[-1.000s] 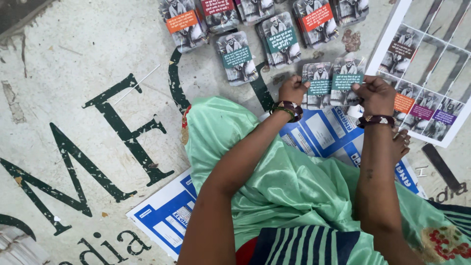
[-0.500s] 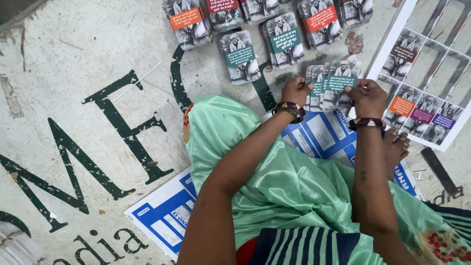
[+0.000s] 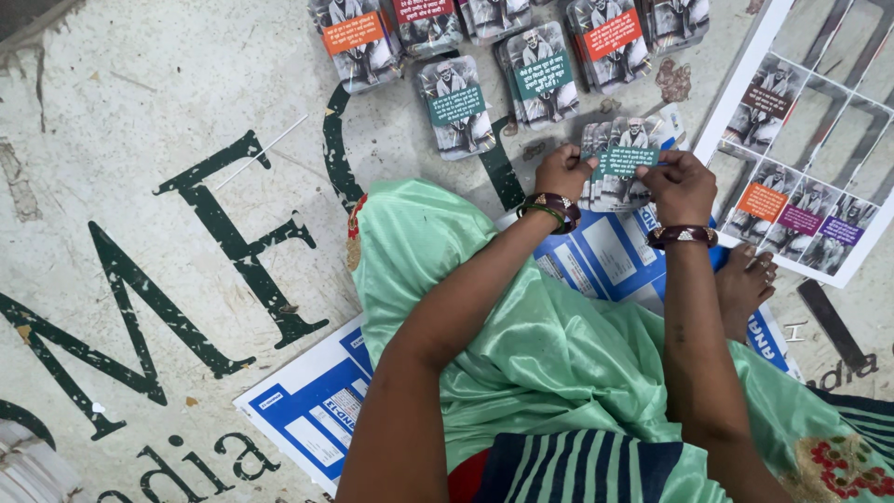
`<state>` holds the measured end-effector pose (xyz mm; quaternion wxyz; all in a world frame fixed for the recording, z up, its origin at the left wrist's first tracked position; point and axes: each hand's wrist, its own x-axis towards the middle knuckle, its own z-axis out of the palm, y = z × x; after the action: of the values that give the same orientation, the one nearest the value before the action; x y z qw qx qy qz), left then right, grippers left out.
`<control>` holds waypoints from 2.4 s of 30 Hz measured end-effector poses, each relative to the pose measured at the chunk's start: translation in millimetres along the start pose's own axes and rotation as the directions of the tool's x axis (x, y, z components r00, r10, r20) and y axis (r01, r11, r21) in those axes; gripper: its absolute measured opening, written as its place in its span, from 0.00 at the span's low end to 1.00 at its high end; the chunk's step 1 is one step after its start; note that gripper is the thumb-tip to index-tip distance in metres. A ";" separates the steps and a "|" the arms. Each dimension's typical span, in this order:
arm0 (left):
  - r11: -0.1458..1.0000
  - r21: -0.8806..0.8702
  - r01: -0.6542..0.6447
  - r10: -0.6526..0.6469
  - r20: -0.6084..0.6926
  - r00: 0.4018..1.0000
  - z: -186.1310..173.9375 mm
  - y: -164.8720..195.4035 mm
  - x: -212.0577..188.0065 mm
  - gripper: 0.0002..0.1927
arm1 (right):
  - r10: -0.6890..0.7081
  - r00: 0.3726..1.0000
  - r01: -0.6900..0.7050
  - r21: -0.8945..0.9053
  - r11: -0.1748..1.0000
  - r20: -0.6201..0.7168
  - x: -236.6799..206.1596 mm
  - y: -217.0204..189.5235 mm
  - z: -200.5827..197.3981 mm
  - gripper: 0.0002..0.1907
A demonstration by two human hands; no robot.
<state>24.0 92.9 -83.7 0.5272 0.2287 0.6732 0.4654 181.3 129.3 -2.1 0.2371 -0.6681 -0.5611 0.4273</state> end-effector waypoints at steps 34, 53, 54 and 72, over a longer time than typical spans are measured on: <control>0.998 0.023 -0.060 0.061 -0.032 0.998 0.6 2.8 -3.2 0.15 | 0.011 0.996 -0.027 0.176 0.984 0.087 11.7 -0.8 -12.4 0.11; 0.936 -0.353 -0.001 0.011 0.026 1.000 3.0 3.4 1.9 0.11 | 0.052 0.999 -0.054 0.355 0.933 0.017 14.1 -1.8 -30.5 0.13; 0.935 -0.354 -0.013 0.022 0.022 1.000 3.4 3.7 2.2 0.11 | 0.046 0.999 -0.046 0.359 0.932 0.009 14.8 -2.6 -35.1 0.13; 0.985 -0.172 0.017 -0.030 -0.073 0.997 -5.9 16.0 -6.1 0.12 | -0.007 0.991 0.027 0.145 0.989 -0.134 16.2 1.7 -42.0 0.16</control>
<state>17.7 93.2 -66.8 0.5248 0.1569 0.6527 0.5235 217.4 151.1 13.5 0.3259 -0.6711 -0.5167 0.4200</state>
